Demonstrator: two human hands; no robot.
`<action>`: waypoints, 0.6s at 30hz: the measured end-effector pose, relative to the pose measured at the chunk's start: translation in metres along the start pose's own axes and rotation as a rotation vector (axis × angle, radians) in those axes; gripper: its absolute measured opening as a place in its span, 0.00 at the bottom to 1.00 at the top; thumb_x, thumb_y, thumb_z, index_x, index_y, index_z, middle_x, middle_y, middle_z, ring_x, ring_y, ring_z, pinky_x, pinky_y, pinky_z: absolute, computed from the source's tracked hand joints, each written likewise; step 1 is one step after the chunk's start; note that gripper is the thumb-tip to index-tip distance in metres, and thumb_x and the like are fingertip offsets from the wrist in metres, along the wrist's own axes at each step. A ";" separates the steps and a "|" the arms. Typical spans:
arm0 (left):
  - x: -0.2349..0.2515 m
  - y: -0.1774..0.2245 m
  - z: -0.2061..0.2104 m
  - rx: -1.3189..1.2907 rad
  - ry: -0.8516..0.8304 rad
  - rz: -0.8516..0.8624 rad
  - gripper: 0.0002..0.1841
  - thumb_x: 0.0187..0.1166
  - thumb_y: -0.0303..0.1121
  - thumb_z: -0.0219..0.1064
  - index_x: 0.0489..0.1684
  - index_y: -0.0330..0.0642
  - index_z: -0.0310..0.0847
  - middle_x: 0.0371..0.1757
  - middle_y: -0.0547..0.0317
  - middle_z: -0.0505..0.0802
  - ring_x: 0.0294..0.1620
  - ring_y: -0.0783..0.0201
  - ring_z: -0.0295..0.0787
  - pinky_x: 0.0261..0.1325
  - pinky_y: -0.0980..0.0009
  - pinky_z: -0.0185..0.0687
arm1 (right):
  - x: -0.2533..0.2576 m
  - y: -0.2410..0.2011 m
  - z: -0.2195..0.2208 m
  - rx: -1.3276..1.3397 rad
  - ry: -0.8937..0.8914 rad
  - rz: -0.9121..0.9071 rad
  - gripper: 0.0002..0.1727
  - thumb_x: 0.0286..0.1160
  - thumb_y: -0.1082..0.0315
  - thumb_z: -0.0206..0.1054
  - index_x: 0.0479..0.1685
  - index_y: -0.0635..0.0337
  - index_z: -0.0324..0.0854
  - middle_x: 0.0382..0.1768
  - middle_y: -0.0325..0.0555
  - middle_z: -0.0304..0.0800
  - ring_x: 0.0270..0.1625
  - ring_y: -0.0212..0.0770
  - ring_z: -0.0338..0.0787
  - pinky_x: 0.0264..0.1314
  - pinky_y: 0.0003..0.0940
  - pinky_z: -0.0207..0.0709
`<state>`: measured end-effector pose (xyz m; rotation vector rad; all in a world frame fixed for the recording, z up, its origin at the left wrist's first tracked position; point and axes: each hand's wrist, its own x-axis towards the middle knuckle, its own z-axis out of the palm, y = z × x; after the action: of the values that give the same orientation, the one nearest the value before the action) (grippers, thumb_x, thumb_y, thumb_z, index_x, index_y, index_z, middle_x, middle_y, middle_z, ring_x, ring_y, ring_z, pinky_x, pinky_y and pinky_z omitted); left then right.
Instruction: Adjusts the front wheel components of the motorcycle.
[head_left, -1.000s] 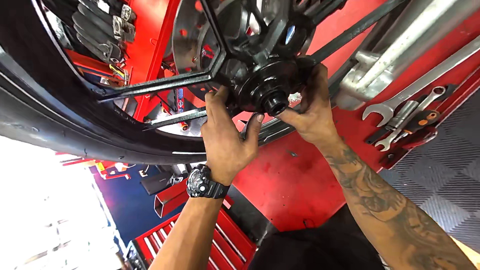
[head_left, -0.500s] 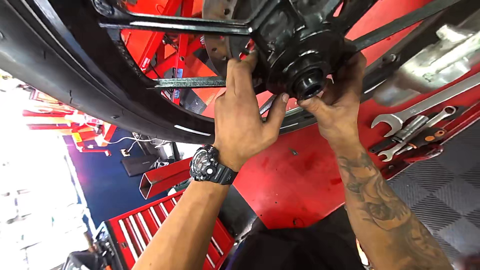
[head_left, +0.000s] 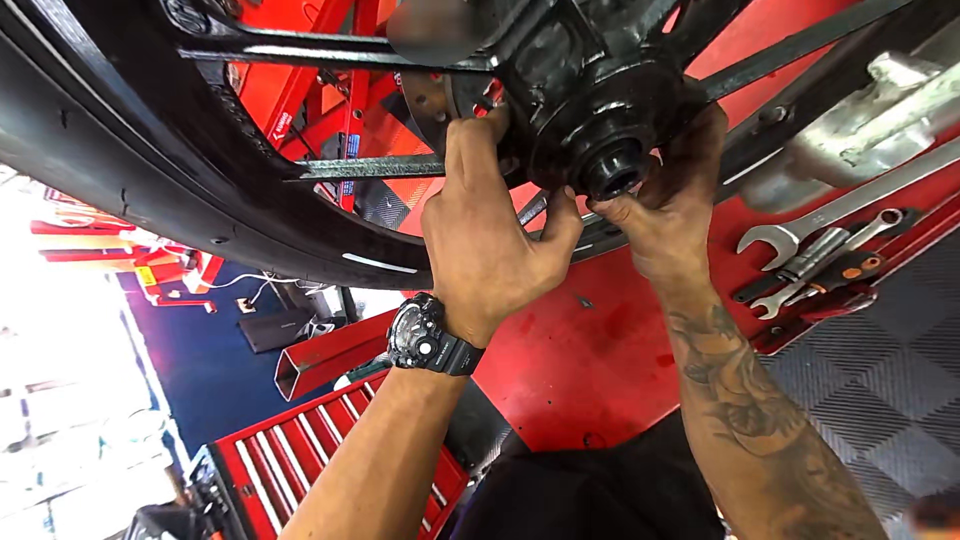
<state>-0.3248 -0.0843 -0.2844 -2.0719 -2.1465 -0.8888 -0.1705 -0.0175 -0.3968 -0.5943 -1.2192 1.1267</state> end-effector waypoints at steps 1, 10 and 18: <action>0.000 0.001 -0.001 0.018 -0.002 -0.003 0.36 0.63 0.50 0.74 0.68 0.36 0.75 0.59 0.56 0.89 0.51 0.67 0.91 0.43 0.61 0.91 | 0.000 0.000 0.000 -0.001 0.001 -0.004 0.56 0.52 0.55 0.90 0.80 0.69 0.56 0.71 0.56 0.77 0.74 0.50 0.79 0.71 0.44 0.82; 0.000 0.013 -0.001 0.091 0.016 -0.036 0.35 0.59 0.52 0.75 0.64 0.39 0.76 0.55 0.58 0.89 0.46 0.67 0.90 0.37 0.60 0.88 | 0.000 0.000 -0.005 -0.019 -0.019 -0.001 0.59 0.53 0.52 0.89 0.81 0.71 0.54 0.72 0.57 0.76 0.76 0.49 0.78 0.73 0.43 0.80; 0.004 0.008 0.002 0.088 0.026 -0.002 0.36 0.61 0.52 0.74 0.67 0.38 0.75 0.55 0.58 0.90 0.47 0.67 0.90 0.39 0.61 0.88 | -0.002 0.000 0.000 -0.011 0.036 0.030 0.58 0.52 0.57 0.89 0.82 0.71 0.54 0.73 0.58 0.75 0.75 0.51 0.78 0.77 0.45 0.78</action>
<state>-0.3171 -0.0804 -0.2820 -2.0064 -2.1339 -0.8014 -0.1707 -0.0191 -0.3971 -0.6403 -1.1899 1.1305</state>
